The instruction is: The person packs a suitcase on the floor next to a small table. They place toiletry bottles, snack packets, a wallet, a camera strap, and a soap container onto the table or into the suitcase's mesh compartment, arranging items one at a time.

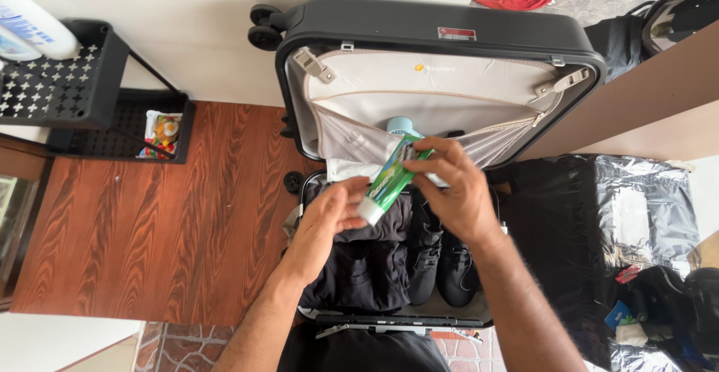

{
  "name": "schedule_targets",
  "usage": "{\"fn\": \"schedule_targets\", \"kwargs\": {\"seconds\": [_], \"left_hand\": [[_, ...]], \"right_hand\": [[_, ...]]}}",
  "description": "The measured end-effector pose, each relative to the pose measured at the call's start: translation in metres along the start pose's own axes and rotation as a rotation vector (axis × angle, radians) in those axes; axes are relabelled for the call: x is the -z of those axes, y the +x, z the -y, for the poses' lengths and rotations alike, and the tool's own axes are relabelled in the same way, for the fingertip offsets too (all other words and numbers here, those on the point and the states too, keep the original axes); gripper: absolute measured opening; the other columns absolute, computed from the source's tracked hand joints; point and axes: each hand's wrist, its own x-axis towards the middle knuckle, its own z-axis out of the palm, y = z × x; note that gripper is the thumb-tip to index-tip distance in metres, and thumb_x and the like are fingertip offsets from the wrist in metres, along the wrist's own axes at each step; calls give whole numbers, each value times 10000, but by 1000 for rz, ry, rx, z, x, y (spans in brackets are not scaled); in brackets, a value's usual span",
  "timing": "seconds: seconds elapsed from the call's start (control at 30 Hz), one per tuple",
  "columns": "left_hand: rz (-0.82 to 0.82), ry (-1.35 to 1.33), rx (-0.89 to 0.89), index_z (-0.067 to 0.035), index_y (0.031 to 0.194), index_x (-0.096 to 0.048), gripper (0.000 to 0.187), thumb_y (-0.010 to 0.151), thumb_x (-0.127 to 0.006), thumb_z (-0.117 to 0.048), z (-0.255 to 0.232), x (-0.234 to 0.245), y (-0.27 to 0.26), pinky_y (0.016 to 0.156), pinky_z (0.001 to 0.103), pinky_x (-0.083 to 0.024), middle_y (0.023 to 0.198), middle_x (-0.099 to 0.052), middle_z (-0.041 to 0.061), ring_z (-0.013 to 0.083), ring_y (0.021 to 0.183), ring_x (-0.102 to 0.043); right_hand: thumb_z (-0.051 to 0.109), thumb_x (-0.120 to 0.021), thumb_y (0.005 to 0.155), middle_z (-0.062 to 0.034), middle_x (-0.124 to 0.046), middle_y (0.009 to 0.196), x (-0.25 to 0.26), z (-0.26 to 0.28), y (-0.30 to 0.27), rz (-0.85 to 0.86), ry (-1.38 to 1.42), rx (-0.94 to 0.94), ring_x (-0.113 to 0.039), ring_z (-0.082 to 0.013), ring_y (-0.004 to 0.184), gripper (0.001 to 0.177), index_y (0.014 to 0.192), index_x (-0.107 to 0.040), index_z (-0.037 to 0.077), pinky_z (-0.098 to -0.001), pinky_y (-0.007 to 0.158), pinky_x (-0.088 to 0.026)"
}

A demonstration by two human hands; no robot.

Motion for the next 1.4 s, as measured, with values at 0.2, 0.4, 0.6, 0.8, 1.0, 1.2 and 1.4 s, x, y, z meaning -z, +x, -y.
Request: {"fn": "schedule_targets", "kwargs": {"seconds": [0.2,0.4,0.6,0.8,1.0,1.2,1.4], "left_hand": [[24,26,-52,-26,1439,-504,506,975,-638,-176,10,2,-22,947,287,-547,1255,-634,78,134,1127,-650],[-85,31,-59,-11,1462,-497,578,922,-691,-79,28,21,-37,889,281,-590,1181,-698,70,123,1017,-682],[-115,-1,-42,4,1467,-503,579,927,-692,-80,29,50,-60,879,288,-587,1099,-729,90,124,983,-697],[-111,38,-104,12,1446,-508,551,931,-686,-73,18,93,-94,902,291,-580,1198,-667,88,119,1070,-673],[-159,31,-15,9,1245,-610,337,1000,-640,-220,8,151,-139,852,299,-614,1112,-685,90,124,981,-692],[-278,162,-122,10,1042,-665,285,1006,-650,-272,5,211,-180,783,282,-588,947,-729,72,108,893,-697],[-302,212,-55,6,1005,-648,265,965,-647,-255,7,262,-217,656,297,-598,870,-742,80,126,763,-719]], "right_hand": [[-49,-740,853,-210,-399,1560,-32,14,-20,-20,178,-66,-667,-267,1195,339,1183,-717,27,-339,950,-606],[66,-638,988,-120,-557,1490,-65,22,-44,4,437,-373,-739,-158,1050,225,1200,-682,7,-271,846,-608],[127,-754,985,-86,-763,1171,-102,39,-54,66,450,-406,-674,-125,944,143,1000,-753,-15,-264,806,-561],[222,-734,912,-48,-772,978,-146,81,-46,266,737,-628,-682,-78,887,300,1138,-705,27,-251,784,-567],[207,-741,943,-93,-779,894,-194,138,-41,386,640,-630,-669,-112,784,260,1061,-753,-24,-279,706,-532],[199,-747,923,-55,-792,955,-244,194,-35,539,631,-534,-692,-88,841,255,1093,-748,9,-273,777,-565],[244,-709,933,-21,-770,994,-284,232,-33,475,720,-439,-696,-59,917,298,1134,-704,24,-251,816,-568]]}}
